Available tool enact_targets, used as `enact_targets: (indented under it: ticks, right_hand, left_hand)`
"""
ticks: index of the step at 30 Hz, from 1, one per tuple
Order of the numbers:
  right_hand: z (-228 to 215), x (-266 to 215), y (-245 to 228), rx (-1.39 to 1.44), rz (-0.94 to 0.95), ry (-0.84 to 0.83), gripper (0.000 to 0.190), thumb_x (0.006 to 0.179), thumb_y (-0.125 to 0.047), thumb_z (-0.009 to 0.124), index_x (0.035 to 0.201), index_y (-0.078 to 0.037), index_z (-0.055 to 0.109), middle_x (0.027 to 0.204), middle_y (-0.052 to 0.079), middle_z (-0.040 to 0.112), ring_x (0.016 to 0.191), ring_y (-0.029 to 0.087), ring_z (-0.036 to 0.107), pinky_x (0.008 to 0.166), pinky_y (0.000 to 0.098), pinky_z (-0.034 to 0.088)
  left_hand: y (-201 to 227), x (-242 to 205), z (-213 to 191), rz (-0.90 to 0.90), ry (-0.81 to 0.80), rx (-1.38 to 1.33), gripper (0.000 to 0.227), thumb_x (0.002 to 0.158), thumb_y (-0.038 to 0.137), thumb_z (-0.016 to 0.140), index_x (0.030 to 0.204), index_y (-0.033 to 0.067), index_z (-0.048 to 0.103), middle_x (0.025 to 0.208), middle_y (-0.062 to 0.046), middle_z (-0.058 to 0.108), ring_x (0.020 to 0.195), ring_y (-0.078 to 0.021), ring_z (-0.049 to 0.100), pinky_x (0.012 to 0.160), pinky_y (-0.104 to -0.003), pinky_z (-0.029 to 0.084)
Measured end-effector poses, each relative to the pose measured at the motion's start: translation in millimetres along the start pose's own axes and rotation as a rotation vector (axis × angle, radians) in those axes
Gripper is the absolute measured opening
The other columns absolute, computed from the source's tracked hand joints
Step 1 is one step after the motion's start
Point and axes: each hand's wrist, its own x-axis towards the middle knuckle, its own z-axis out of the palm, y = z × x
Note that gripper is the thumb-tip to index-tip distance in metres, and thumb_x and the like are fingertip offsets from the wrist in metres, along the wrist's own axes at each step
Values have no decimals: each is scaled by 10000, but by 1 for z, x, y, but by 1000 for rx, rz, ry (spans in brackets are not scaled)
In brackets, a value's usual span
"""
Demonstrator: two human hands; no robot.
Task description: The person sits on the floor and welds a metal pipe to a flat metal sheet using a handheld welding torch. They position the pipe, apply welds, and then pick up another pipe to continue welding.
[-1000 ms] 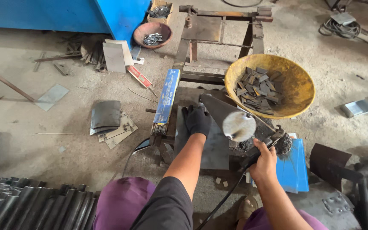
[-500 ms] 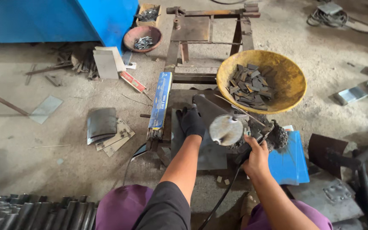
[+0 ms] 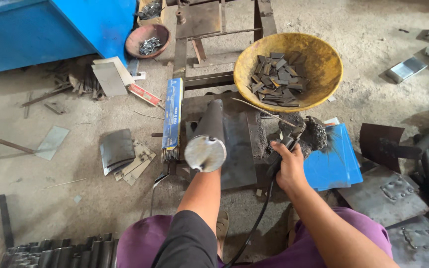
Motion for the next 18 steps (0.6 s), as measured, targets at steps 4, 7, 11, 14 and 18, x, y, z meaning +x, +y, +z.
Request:
enact_targets:
  ticks: [4,7,11,14,18]
  right_hand:
    - [5,-5,-4,-13,35,20,326,815,-43,766,1042,-98,538,930,29,638,860,172,635,721,371,552]
    - [12,-10,-8,-2,41,15,330,823,-33,760,1042,-95,522,931,39,638,843,175,642,708,363,550]
    - [18,-18,-4,36,64,-10,342,811,-13,755,1051,-90,523,915,41,639,808,175,658,686,362,566]
    - [18,-19,4,45,34,-47,359,836,2,775,1070,-83,517,925,47,638,824,156,650,698,334,549]
    - [20,-20,7,70,48,-51,359,836,0,768,1078,-78,514,922,50,644,827,158,660,700,334,562]
  left_hand:
    - [-7,2,0,-2,22,-31,366,880,213,593,1186,38,688,1120,-233,715,1144,-400,622,1033,-504,407]
    - [-12,3,0,-5,35,-53,378,880,213,595,1193,20,680,1126,-254,707,1122,-415,628,1007,-499,430]
    - [-11,5,11,24,42,-101,395,880,213,598,1202,-5,669,1134,-282,696,1092,-436,636,973,-491,460]
    - [-8,6,12,48,50,-135,410,880,213,600,1208,-24,662,1140,-303,689,1070,-452,642,947,-485,482]
    - [1,7,1,67,109,-97,352,861,200,627,1116,-38,679,1086,-303,693,1007,-454,657,907,-488,503]
